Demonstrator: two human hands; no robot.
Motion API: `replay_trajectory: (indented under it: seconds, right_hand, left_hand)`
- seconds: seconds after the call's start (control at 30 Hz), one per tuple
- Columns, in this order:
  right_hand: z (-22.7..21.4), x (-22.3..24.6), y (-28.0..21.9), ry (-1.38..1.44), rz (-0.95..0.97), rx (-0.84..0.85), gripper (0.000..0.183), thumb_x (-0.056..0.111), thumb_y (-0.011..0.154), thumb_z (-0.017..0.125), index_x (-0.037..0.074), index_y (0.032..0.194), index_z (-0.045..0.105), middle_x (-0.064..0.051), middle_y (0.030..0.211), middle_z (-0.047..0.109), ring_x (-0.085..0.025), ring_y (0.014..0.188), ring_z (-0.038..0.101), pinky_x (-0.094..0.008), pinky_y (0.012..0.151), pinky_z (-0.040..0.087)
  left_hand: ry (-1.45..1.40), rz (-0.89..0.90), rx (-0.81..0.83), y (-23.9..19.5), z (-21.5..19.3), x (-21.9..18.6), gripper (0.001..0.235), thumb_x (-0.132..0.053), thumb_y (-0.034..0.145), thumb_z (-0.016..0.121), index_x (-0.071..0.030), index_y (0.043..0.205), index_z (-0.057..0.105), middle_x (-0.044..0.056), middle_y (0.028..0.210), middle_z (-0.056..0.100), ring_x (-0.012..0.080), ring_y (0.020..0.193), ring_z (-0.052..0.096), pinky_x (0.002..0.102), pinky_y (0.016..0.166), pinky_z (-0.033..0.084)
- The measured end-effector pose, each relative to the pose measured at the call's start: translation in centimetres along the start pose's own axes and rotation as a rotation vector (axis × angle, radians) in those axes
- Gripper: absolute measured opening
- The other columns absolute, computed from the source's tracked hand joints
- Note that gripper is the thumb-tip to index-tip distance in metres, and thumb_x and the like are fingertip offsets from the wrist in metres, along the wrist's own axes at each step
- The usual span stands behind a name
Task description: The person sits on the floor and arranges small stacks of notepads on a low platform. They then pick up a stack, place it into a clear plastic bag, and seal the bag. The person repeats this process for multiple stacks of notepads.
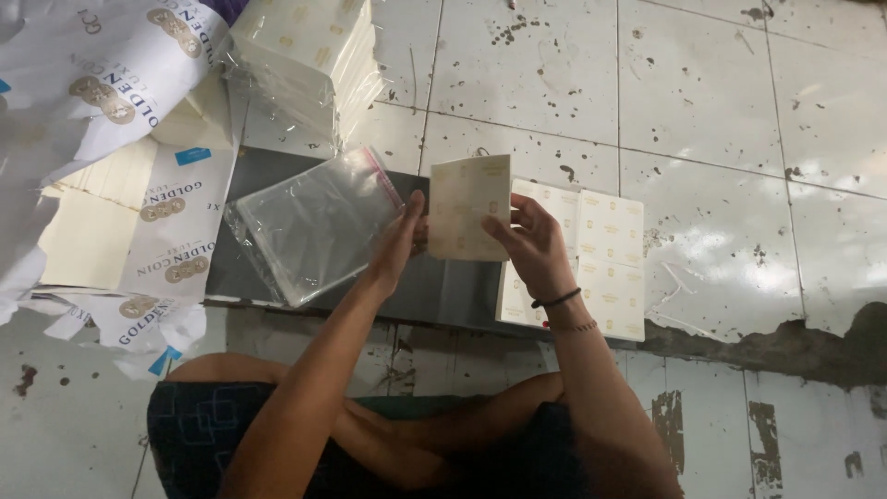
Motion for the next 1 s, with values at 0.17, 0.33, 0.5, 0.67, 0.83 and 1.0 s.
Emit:
replay_trajectory:
  seconds: [0.17, 0.33, 0.5, 0.67, 0.83, 1.0]
  right_hand:
    - [-0.5, -1.7, -2.9, 0.073, 0.108, 0.004, 0.059, 0.019, 0.084, 0.082, -0.006, 0.132, 0.061, -0.027, 0.104, 0.071, -0.033, 0.094, 0.070, -0.047, 0.083, 0.058]
    - [-1.8, -8.4, -3.3, 0.061, 0.173, -0.016, 0.059, 0.022, 0.085, 0.084, -0.005, 0.132, 0.061, -0.025, 0.101, 0.072, -0.033, 0.092, 0.071, -0.046, 0.081, 0.058]
    - [-1.7, -11.2, -4.5, -0.403, 0.267, -0.012, 0.059, 0.031, 0.089, 0.078, 0.004, 0.137, 0.058, -0.021, 0.111, 0.075, -0.037, 0.106, 0.072, -0.050, 0.090, 0.057]
    - [-0.2, -10.4, -5.3, -0.490, 0.323, 0.012, 0.057, 0.024, 0.097, 0.067, 0.002, 0.145, 0.046, -0.023, 0.126, 0.068, -0.038, 0.118, 0.067, -0.052, 0.099, 0.056]
    - [-0.1, -7.9, -6.1, -0.504, 0.338, 0.037, 0.062, 0.027, 0.096, 0.070, 0.001, 0.146, 0.046, -0.022, 0.125, 0.069, -0.036, 0.116, 0.069, -0.048, 0.097, 0.058]
    - [-0.4, -11.4, -5.9, -0.572, 0.225, 0.034, 0.060, 0.022, 0.097, 0.067, -0.004, 0.146, 0.044, -0.026, 0.126, 0.068, -0.038, 0.111, 0.070, -0.049, 0.092, 0.061]
  left_hand:
    - [-0.106, -0.160, 0.040, -9.0, 3.4, -9.3, 0.120, -0.091, 0.076, 0.033, -0.001, 0.155, 0.033, 0.022, 0.146, 0.042, 0.0387, 0.135, 0.039, 0.056, 0.107, 0.029]
    - [0.140, -0.246, 0.038, -8.8, 2.6, -4.6, 0.120, -0.088, 0.078, 0.045, 0.000, 0.159, 0.029, 0.031, 0.162, 0.027, 0.0494, 0.151, 0.024, 0.072, 0.117, 0.021]
    - [0.378, -0.092, 0.010, -3.7, -0.2, 5.7, 0.076, -0.052, 0.095, 0.071, 0.000, 0.146, 0.052, 0.021, 0.137, 0.063, 0.0399, 0.134, 0.055, 0.059, 0.106, 0.046]
    - [0.383, -0.074, -0.013, -3.3, -0.2, 6.6, 0.074, -0.048, 0.096, 0.071, 0.002, 0.147, 0.050, 0.026, 0.139, 0.060, 0.0444, 0.134, 0.053, 0.061, 0.109, 0.044]
    - [0.400, -0.056, -0.008, -4.4, -0.1, 4.9, 0.071, -0.048, 0.097, 0.070, 0.001, 0.145, 0.052, 0.027, 0.136, 0.062, 0.0452, 0.133, 0.054, 0.062, 0.107, 0.045]
    - [0.465, -0.088, -0.034, -2.6, -0.5, 8.3, 0.067, -0.045, 0.096, 0.072, -0.001, 0.143, 0.057, 0.026, 0.134, 0.065, 0.0426, 0.128, 0.059, 0.056, 0.100, 0.052]
Point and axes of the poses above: each hand's wrist, its own y-axis towards the middle knuckle, its own z-axis out of the palm, x = y × z, the point moved 5 cm from there along y, towards the middle knuckle
